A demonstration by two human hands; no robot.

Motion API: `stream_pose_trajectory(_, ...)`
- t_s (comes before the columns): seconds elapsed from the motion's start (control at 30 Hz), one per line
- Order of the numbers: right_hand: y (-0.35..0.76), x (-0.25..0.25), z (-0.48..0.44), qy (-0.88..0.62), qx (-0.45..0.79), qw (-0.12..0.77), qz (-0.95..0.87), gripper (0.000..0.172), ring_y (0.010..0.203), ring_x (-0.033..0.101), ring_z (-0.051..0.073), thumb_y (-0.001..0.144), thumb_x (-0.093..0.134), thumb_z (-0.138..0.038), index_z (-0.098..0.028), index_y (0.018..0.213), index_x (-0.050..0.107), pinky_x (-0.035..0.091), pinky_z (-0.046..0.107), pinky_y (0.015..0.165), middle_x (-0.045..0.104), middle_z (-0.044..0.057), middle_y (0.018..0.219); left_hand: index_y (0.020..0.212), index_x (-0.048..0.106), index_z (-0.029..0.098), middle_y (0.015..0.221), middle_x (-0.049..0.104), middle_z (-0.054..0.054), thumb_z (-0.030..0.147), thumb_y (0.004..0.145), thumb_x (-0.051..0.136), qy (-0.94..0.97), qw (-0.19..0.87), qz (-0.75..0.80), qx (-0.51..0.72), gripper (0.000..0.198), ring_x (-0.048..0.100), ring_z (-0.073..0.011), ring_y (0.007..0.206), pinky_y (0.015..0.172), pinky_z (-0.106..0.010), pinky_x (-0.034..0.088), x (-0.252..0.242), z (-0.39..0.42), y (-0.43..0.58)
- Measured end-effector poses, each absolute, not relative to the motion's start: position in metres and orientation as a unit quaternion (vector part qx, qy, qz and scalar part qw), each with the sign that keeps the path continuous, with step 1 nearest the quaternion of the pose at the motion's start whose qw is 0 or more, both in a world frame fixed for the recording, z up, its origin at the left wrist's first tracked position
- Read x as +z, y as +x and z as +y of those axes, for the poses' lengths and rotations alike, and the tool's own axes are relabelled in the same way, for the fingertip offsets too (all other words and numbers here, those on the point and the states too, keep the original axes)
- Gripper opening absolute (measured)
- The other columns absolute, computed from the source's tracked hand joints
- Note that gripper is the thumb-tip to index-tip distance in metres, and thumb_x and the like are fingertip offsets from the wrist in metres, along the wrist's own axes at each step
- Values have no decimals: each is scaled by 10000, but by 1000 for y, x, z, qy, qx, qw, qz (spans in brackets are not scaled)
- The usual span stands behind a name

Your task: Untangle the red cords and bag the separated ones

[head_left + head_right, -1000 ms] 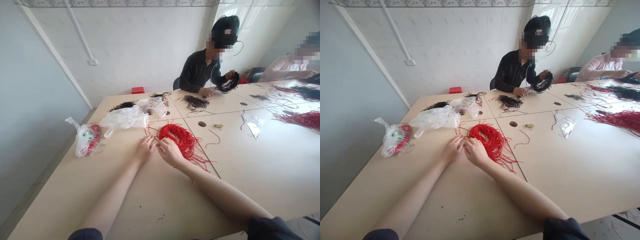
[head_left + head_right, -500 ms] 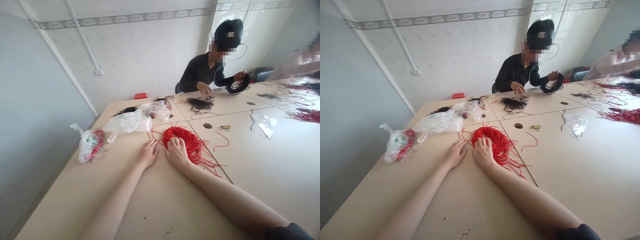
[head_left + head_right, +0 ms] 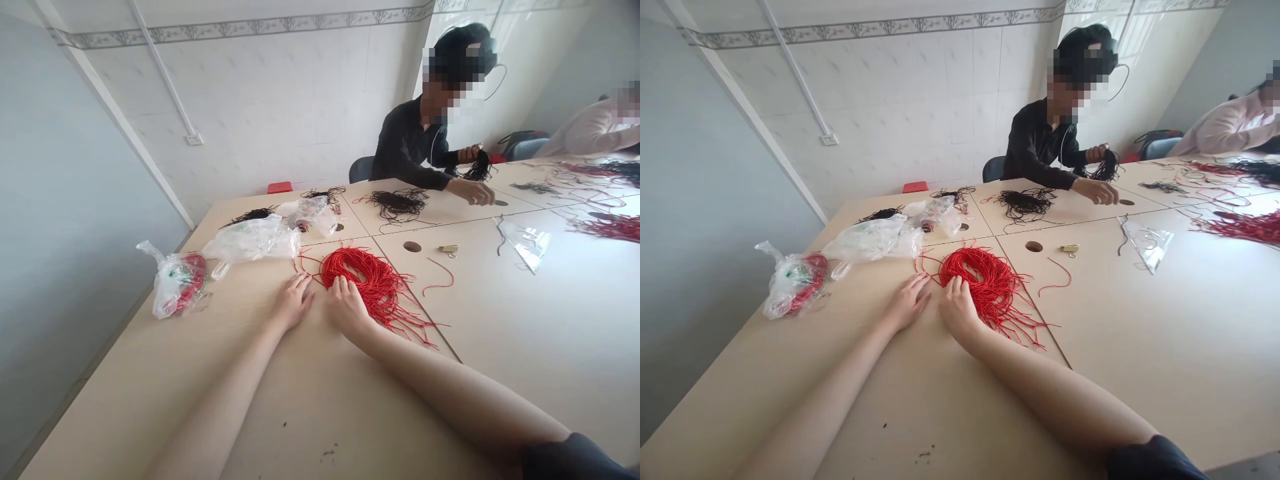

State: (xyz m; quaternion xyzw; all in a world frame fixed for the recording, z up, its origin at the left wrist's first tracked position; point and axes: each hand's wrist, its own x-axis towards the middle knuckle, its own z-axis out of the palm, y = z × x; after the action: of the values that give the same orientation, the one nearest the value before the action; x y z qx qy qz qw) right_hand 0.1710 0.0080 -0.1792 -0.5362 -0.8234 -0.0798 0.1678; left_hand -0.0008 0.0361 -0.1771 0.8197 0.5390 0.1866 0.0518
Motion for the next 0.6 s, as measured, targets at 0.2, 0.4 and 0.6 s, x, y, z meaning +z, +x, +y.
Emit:
stream_pose_trajectory(0.2,160,-187,-2,-553,-64,148,-818,467,1256,479,430,841,334,0,42,1234,584,415,578,919,566,315,1268,1370,489,110,1446,471,-136,371,957,378,821,55,539,178,501,378,-247,1366,1144,-396,274,-177,36,-1)
stream_pose_trajectory(0.4,165,-171,1,-557,-74,132,-817,335,1061,624,394,880,325,-11,-28,1016,631,494,458,753,647,332,1088,1371,484,91,1440,473,-151,370,957,380,824,56,533,185,510,384,-257,1359,1142,-408,277,-178,37,-2)
stream_pose_trajectory(0.6,169,-171,-2,-516,-87,153,-838,285,1254,478,353,913,405,-149,-42,1068,618,408,499,978,589,280,1239,1354,506,120,1436,478,-144,371,952,387,821,68,528,204,488,393,-263,1353,1138,-425,286,-181,38,-3)
